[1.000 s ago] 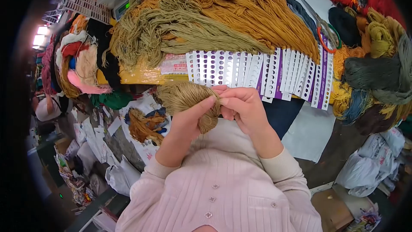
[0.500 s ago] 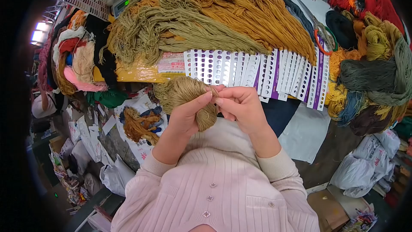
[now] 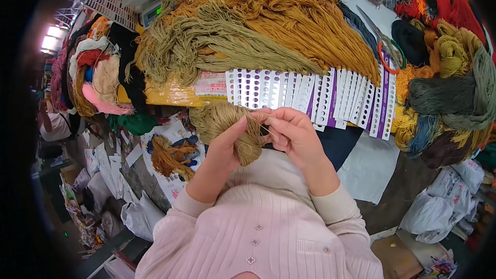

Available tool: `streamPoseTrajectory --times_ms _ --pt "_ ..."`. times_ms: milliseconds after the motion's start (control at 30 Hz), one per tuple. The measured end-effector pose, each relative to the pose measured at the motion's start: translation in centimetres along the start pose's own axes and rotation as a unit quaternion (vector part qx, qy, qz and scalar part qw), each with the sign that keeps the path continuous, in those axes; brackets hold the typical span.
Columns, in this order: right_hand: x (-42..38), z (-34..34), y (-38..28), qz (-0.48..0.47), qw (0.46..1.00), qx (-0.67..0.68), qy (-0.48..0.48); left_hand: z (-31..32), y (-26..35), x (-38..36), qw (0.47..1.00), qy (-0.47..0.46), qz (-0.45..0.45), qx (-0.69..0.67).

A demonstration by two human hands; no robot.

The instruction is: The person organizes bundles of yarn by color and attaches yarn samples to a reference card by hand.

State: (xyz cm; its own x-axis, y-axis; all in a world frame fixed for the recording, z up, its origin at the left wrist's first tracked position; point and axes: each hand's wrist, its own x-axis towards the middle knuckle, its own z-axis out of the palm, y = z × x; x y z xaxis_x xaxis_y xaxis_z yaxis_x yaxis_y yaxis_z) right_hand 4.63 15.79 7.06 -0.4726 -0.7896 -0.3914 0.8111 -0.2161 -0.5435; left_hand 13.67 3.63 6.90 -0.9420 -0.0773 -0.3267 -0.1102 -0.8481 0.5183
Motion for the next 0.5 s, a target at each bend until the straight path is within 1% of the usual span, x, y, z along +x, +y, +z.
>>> streamPoseTrajectory --times_ms 67,167,267,367,467,500 --pt "0.1 0.3 0.1 0.001 1.000 -0.020 0.010 0.5 -0.1 -0.1 0.999 0.025 0.023 0.028" --pt "0.1 1.6 0.0 0.006 0.992 -0.114 0.049 1.0 0.1 -0.2 0.998 0.034 0.019 0.054" --pt "0.3 1.4 0.5 -0.007 0.995 -0.091 0.039 0.6 0.2 -0.2 1.000 -0.004 0.008 0.026" --pt "0.3 0.7 0.7 -0.008 0.998 -0.059 0.015 1.0 0.5 -0.4 1.000 0.017 0.006 -0.019" --pt "0.2 0.6 0.8 -0.030 0.999 -0.041 0.001 0.8 0.4 -0.1 1.000 0.022 0.001 0.022" --pt "0.2 0.6 0.8 -0.031 0.999 -0.042 0.007 0.6 0.3 -0.1 1.000 0.023 0.001 0.012"
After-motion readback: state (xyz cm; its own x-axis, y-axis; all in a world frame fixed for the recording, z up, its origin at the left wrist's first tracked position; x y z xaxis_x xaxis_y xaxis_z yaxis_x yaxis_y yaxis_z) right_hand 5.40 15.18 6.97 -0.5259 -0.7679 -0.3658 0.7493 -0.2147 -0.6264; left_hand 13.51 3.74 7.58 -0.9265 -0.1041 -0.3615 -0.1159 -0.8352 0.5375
